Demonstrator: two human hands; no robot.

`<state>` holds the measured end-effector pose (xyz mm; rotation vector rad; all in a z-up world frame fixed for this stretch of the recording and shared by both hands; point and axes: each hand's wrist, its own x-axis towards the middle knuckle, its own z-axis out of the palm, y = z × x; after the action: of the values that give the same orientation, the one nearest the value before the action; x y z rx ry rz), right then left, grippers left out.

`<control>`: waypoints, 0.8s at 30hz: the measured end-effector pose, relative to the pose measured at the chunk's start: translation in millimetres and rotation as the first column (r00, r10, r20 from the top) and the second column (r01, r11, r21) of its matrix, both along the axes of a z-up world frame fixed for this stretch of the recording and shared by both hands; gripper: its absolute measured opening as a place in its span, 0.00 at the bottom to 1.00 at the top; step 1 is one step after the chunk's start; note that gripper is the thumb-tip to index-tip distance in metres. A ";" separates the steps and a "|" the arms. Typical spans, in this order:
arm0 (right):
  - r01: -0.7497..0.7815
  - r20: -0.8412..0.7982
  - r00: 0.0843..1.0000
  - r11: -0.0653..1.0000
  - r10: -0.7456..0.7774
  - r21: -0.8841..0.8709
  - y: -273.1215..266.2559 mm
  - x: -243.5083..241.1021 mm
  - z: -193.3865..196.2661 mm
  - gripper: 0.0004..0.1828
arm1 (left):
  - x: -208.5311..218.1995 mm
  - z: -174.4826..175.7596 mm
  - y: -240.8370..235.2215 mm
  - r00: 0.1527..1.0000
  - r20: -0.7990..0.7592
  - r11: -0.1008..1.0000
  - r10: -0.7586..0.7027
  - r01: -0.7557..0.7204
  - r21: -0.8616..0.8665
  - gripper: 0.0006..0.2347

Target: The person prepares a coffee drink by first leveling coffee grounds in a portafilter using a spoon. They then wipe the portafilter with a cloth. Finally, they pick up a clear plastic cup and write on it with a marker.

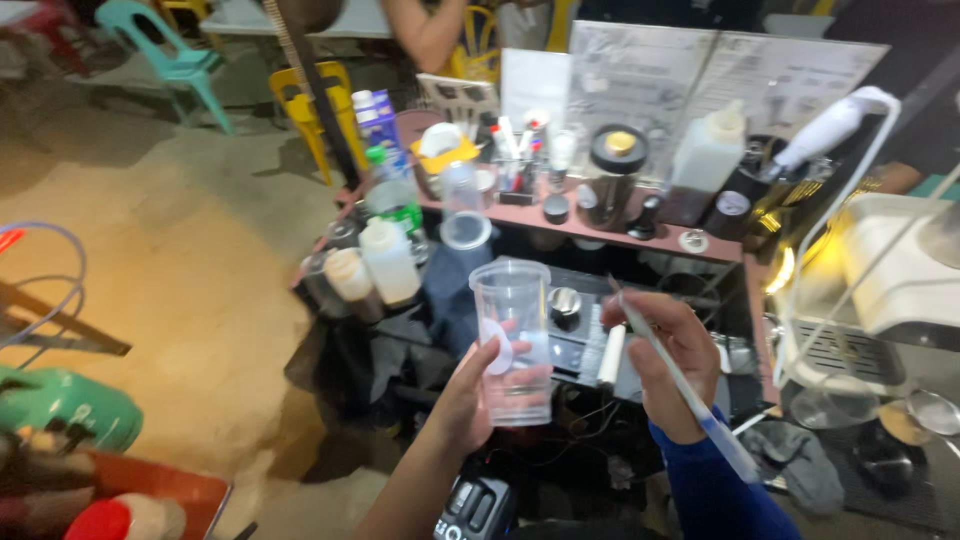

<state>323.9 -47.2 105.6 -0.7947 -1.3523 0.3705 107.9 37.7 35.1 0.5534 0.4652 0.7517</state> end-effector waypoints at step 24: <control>0.004 -0.120 0.993 0.990 0.014 0.144 120.7 180.2 -21.9 0.15 | 232.8 13.7 78.2 0.964 0.125 0.972 -0.234 0.228 0.062 0.38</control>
<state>504.1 73.5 83.7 -0.6391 -1.2528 0.3161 340.7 115.9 48.8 0.5872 0.2552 0.5718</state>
